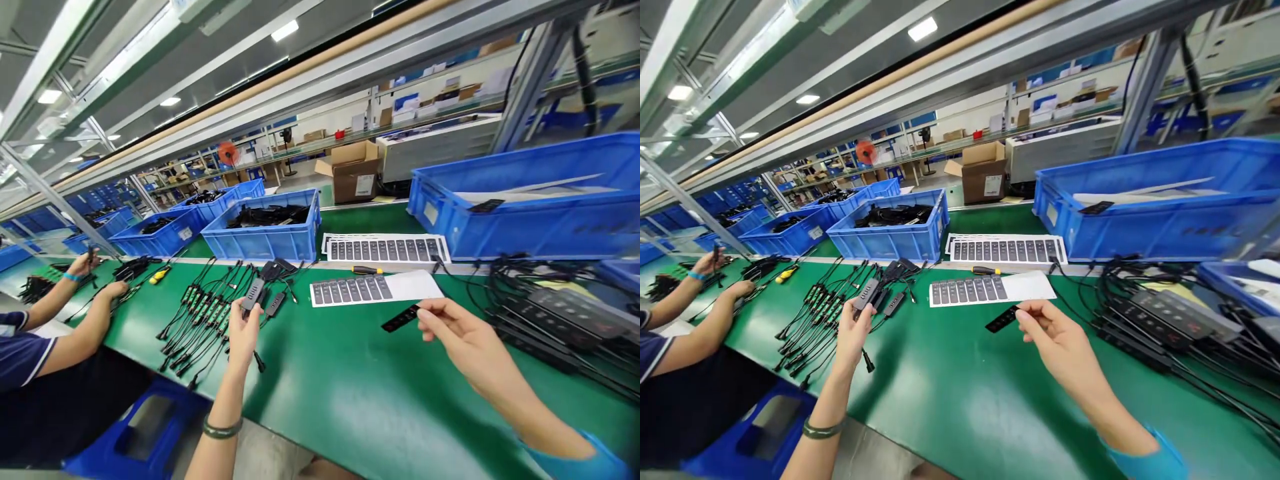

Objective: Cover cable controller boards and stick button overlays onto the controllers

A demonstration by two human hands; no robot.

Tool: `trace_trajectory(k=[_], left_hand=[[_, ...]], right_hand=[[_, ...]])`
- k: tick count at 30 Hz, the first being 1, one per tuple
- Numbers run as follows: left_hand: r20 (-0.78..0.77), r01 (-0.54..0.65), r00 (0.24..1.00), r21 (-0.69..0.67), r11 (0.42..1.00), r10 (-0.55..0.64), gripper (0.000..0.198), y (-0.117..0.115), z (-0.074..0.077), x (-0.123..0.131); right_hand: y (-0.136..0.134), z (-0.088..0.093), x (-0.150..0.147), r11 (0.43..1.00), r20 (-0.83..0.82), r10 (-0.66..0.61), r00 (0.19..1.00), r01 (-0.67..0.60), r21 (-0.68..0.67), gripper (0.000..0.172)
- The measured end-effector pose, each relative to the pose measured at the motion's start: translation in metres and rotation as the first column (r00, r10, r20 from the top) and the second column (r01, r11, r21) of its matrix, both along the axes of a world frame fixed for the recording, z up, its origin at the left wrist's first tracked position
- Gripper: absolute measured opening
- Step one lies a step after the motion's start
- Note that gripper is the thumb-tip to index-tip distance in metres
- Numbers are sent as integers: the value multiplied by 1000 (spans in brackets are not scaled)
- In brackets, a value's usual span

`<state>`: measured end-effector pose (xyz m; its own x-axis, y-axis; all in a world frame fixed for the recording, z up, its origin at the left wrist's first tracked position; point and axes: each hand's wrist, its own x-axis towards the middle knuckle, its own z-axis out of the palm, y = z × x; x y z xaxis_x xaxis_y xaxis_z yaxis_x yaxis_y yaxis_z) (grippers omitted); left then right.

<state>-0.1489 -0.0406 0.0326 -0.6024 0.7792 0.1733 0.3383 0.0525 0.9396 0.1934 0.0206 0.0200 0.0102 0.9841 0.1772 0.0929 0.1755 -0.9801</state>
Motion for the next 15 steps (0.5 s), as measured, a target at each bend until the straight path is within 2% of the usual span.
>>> trace_trajectory(k=[2, 3, 4, 5, 6, 7, 8, 9, 10, 13, 15], left_hand=[[166, 54, 984, 46, 997, -61, 42, -11, 11, 13], [293, 90, 950, 65, 994, -106, 43, -18, 16, 22], [443, 124, 884, 88, 988, -150, 41, -25, 18, 31], [634, 155, 748, 122, 980, -197, 35, -34, 19, 42], [790, 172, 570, 151, 973, -223, 29, -43, 19, 53], [879, 191, 418, 161, 968, -229, 26, -52, 16, 64], [925, 223, 307, 159, 962, -224, 29, -61, 12, 75], [938, 264, 267, 147, 953, -219, 33, -69, 7, 86], [937, 314, 268, 133, 940, -222, 36, -76, 2, 95], [898, 429, 337, 121, 895, -282, 40, -92, -12, 117], [864, 480, 376, 128, 868, -335, 44, -98, -18, 126]], right_hand=[[-10, 4, -7, 999, -12, 44, 999, -43, 12, 45], [-16, 6, -11, 997, -21, 69, 997, -69, 16, 42], [-22, 7, -15, 995, -32, 97, 995, -97, 17, 39], [-28, 8, -20, 992, -49, 125, 991, -125, 16, 36], [-33, 9, -24, 988, -71, 154, 986, -153, 13, 34], [-39, 10, -28, 983, -99, 185, 978, -186, 4, 32], [-45, 10, -32, 976, -134, 216, 967, -219, -9, 31], [-50, 10, -36, 967, -174, 246, 954, -254, -28, 31], [-54, 10, -40, 957, -215, 271, 938, -287, -47, 31], [-66, 8, -51, 927, -299, 322, 898, -363, -93, 31], [-71, 8, -57, 913, -294, 349, 890, -393, -107, 31]])
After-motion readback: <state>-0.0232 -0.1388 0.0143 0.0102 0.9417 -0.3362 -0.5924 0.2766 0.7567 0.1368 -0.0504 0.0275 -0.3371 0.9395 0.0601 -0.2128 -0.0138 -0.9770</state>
